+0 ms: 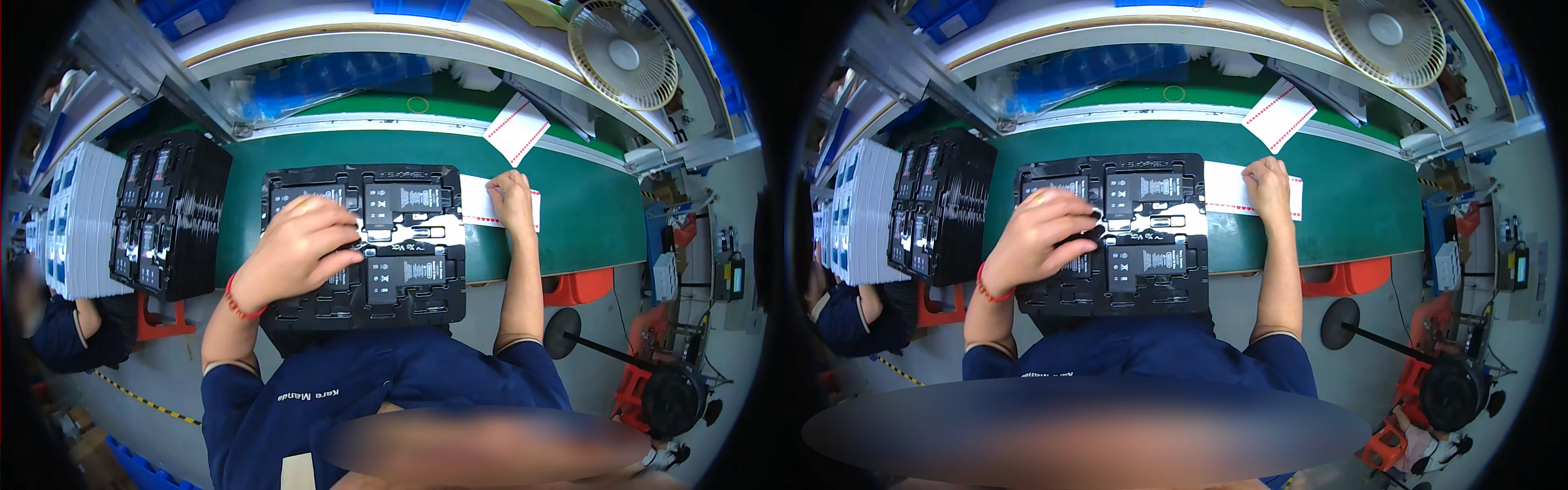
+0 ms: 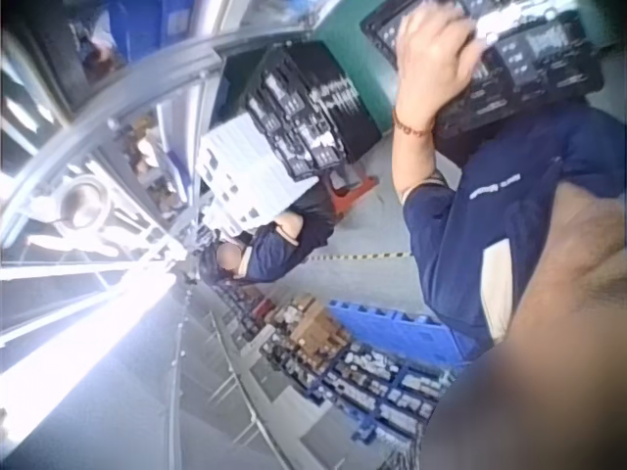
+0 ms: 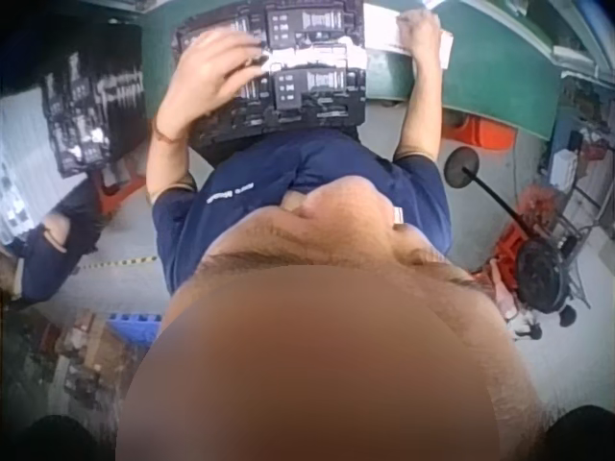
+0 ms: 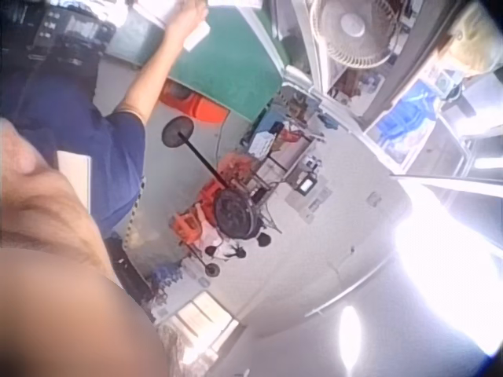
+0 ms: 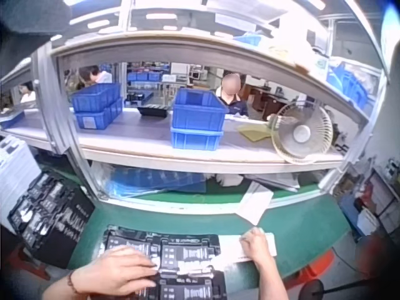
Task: The recorder is assembling electronic units by placing modules into a tray and applying adhesive labels.
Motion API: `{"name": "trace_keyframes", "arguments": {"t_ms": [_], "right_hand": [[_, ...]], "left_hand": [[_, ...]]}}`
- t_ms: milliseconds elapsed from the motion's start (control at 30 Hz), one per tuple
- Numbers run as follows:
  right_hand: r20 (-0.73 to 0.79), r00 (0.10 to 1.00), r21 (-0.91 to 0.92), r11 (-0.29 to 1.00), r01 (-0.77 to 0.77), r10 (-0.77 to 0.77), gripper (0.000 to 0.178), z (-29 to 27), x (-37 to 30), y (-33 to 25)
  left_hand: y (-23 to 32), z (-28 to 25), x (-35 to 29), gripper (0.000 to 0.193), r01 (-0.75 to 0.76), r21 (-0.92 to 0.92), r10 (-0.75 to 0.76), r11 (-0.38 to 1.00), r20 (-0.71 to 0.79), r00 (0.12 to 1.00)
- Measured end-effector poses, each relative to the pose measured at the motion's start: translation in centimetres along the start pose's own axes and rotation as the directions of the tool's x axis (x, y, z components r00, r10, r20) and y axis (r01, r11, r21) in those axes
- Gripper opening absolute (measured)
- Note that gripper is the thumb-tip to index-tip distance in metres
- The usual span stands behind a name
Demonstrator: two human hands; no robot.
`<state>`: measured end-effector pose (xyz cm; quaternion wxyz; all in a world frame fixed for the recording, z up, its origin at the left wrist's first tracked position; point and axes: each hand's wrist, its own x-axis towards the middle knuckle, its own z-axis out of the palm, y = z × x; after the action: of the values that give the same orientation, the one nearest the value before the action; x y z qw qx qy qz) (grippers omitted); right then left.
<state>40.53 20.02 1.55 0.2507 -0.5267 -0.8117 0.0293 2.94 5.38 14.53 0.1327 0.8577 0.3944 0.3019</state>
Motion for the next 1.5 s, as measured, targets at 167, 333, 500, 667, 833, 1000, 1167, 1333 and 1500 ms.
{"name": "trace_keyframes", "arguments": {"t_ms": [167,333,500,667,833,1000,1167,1333,1500], "right_hand": [[0.162,0.978,0.294,0.94,-0.172,0.128,0.003,-0.4,-1.5,0.7],[0.417,0.884,0.716,0.522,-0.462,0.21,0.005,-3.7,-0.9,1.1],[0.294,0.953,0.862,0.409,-0.3,0.078,0.007,-7.6,2.4,-5.4],[0.422,0.896,0.833,0.449,-0.323,-0.137,0.006,-8.4,5.4,-11.8],[0.432,0.871,0.855,0.414,-0.312,-0.235,0.021,-7.3,7.2,-14.4],[0.494,0.812,0.785,0.561,-0.263,-0.31,0.032,-5.8,7.6,-14.7],[0.495,0.799,0.76,0.616,-0.208,-0.341,0.034,-5.7,7.7,-15.2],[0.491,0.798,0.752,0.632,-0.186,-0.35,0.034,-5.8,7.7,-15.4],[0.47,0.81,0.734,0.665,-0.138,-0.351,0.033,-5.7,7.4,-15.3]], "left_hand": [[-1.7,2.5,3.1,0.04,-0.069,0.076,0.054,0.995,0.184,0.981],[-2.1,2.8,4.3,0.042,-0.011,0.063,-0.005,0.998,0.242,0.97],[-2.2,3.1,4.8,0.034,-0.053,0.183,0.01,0.982,0.228,0.974],[-2.6,3.4,4.7,0.021,-0.084,0.151,0.078,0.985,0.05,0.996],[-3.5,4.3,4.8,0.013,-0.052,0.111,0.074,0.992,-0.199,0.977],[-3.6,4.7,4.7,0.012,-0.046,0.114,0.068,0.992,-0.2,0.977],[-3.5,4.6,4.6,0.012,-0.038,0.111,0.059,0.993,-0.195,0.979],[-3.5,4.6,4.6,0.013,-0.037,0.113,0.059,0.993,-0.196,0.979],[-3.5,4.8,4.7,0.013,-0.041,0.125,0.065,0.991,-0.188,0.98]]}}
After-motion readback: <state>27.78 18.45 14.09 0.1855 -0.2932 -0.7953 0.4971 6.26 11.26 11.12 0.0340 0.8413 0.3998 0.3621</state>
